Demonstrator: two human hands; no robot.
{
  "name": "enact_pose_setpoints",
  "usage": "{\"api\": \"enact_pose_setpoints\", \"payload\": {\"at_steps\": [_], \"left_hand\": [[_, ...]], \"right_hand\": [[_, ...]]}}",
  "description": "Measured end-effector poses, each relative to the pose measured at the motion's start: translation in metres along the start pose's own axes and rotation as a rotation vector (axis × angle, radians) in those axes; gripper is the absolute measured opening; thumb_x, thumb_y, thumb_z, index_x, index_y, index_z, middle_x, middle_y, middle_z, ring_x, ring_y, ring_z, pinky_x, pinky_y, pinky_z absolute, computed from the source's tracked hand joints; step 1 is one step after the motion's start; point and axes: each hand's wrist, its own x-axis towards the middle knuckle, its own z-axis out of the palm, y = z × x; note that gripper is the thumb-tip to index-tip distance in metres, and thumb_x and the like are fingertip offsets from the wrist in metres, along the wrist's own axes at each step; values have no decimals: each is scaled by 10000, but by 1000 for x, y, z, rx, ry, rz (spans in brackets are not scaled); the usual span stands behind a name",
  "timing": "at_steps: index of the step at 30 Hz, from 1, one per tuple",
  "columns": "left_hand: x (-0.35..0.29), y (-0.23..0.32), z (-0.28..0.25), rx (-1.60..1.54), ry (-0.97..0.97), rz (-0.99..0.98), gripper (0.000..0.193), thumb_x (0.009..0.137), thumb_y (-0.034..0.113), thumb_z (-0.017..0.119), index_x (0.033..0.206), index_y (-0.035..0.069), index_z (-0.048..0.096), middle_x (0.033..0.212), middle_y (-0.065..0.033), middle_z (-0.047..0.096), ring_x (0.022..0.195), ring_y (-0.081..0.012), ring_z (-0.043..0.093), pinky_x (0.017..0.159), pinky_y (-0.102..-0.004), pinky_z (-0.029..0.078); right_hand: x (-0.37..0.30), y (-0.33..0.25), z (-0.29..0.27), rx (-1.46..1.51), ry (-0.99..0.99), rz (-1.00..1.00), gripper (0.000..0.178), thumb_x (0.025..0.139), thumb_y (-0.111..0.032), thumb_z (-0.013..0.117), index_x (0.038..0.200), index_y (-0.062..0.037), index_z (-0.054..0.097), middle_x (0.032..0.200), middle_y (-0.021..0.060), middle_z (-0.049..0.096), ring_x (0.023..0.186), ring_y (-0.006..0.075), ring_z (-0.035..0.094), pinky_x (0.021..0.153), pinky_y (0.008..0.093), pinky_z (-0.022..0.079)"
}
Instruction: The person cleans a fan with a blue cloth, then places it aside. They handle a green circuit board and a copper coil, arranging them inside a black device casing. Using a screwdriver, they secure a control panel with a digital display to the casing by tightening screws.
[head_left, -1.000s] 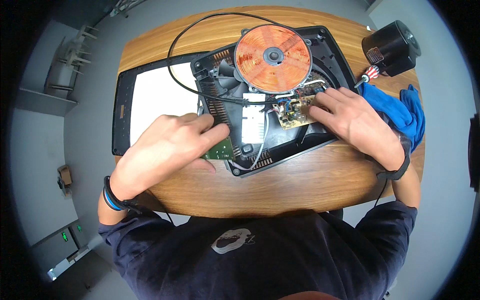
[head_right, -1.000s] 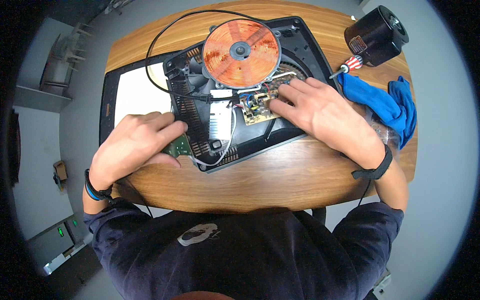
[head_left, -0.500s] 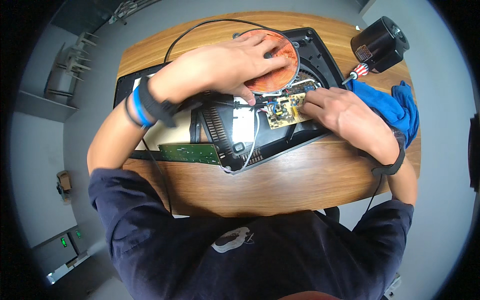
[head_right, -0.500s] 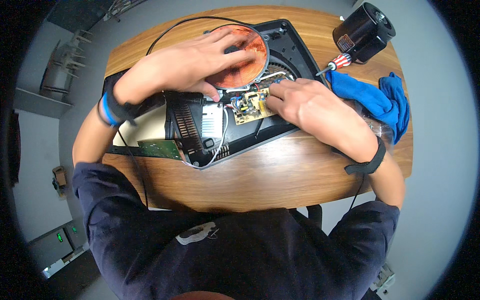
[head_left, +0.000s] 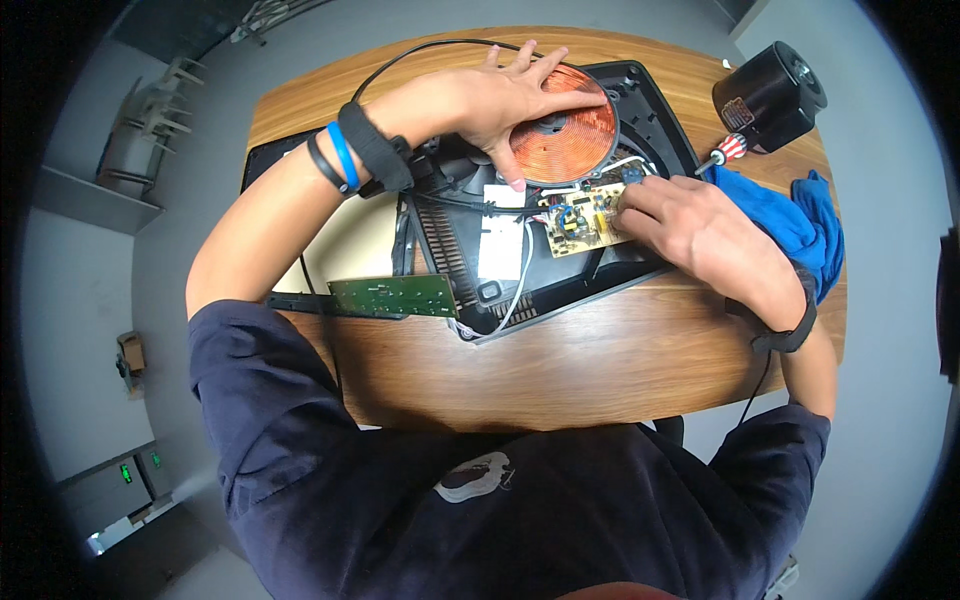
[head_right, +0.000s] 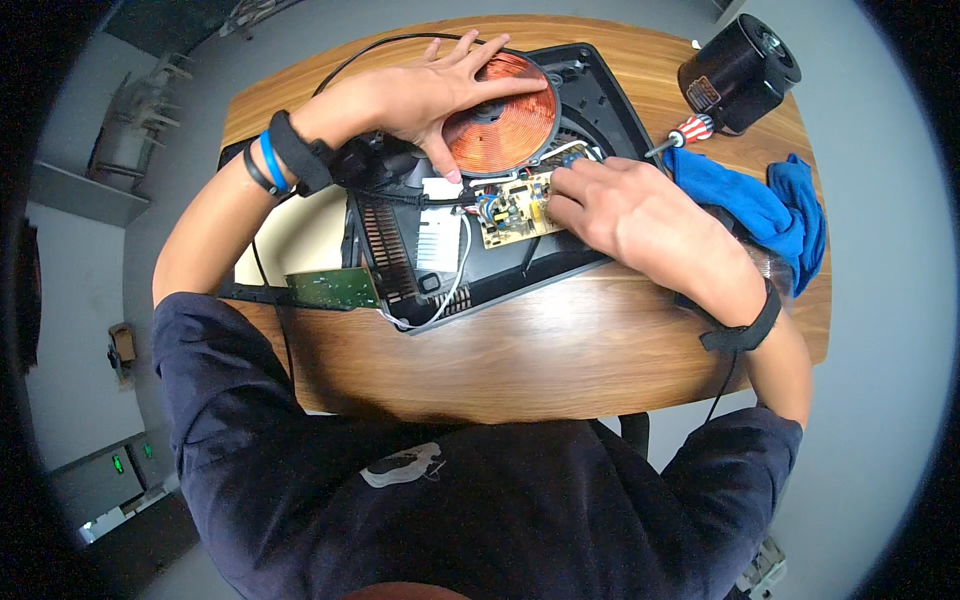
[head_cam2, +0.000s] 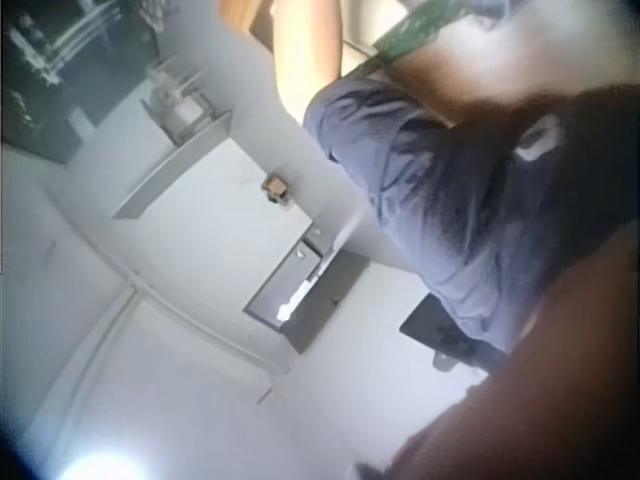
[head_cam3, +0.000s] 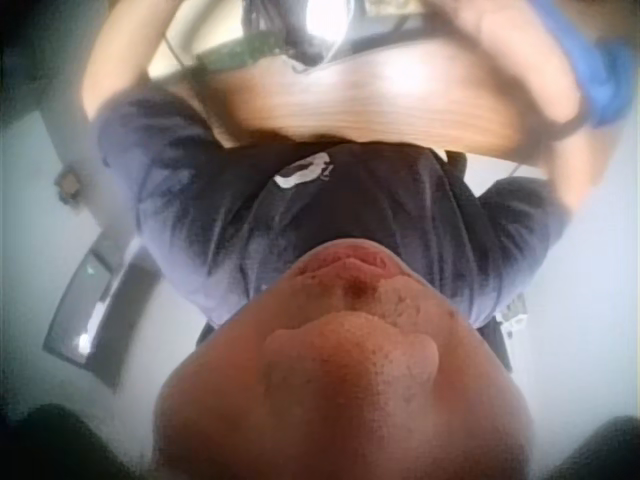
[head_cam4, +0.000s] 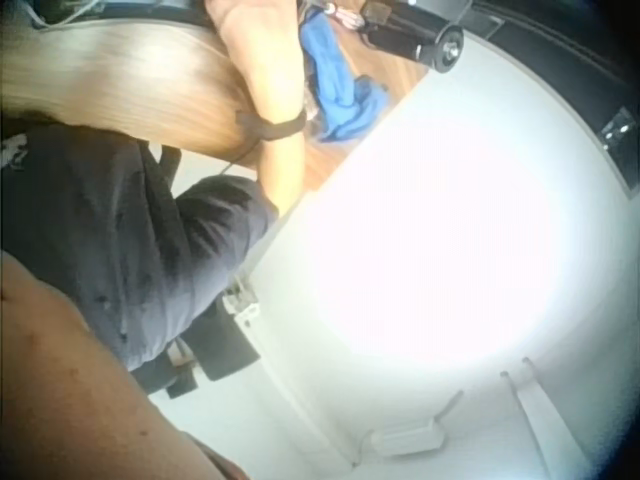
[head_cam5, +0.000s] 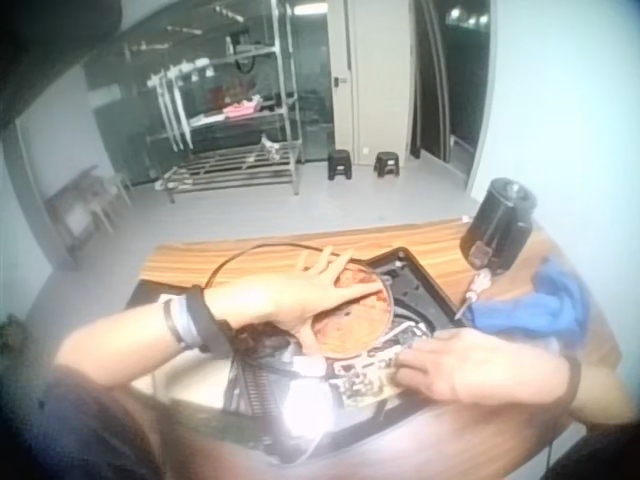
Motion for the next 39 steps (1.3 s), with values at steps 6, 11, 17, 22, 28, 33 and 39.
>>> {"api": "enact_pose_setpoints", "payload": {"at_steps": [6,11,17,22,28,33,39], "left_hand": [[8,-10,-4,-59,18,116,1664,510,599,1098,1859,295,171,1715,-377,376,1565,-617,441,1319,-602,421],[-8,-4,-9,78,114,71,1605,557,534,1095,1850,196,205,1691,-369,402,1515,-599,509,1291,-592,464],[-38,-3,-23,217,428,48,1551,536,508,1095,1809,86,317,1496,-429,519,1271,-614,652,1098,-602,598],[-81,23,-61,192,393,-127,1510,619,506,1072,1775,-47,273,1604,-560,369,1449,-691,515,1257,-616,481],[-123,27,-61,91,407,-252,1497,628,454,1098,1739,-107,268,1556,-438,415,1415,-606,544,1261,-583,482],[-153,32,-35,22,372,-440,1442,684,519,1063,1742,-77,286,1576,-427,437,1436,-587,555,1249,-552,512],[-155,21,-4,-68,285,-595,1545,618,574,1076,1795,-19,270,1595,-373,488,1474,-558,575,1239,-522,524]], "right_hand": [[6,2,1,33,-4,-5,130,960,-93,665,1074,-48,710,1093,82,680,1074,266,727,945,389,609],[2,2,-1,36,17,15,144,963,-73,665,1095,-41,711,1090,89,677,1064,270,728,924,391,604],[4,2,-6,4,81,5,192,957,-65,671,1141,-36,716,1105,94,670,1054,273,721,910,390,594],[16,2,-15,-90,140,-16,215,935,-79,684,1147,-45,700,1128,87,663,1087,264,696,919,373,563],[45,16,-14,-131,181,-91,295,935,-74,687,1225,-48,733,1223,54,718,1151,245,701,976,362,555],[77,37,7,-108,189,-207,248,941,-105,681,1175,-54,746,1212,51,722,1192,246,692,1005,379,533],[104,64,37,4,130,-294,213,990,-138,657,1179,-65,724,1261,68,713,1267,262,675,1024,401,557]]}}
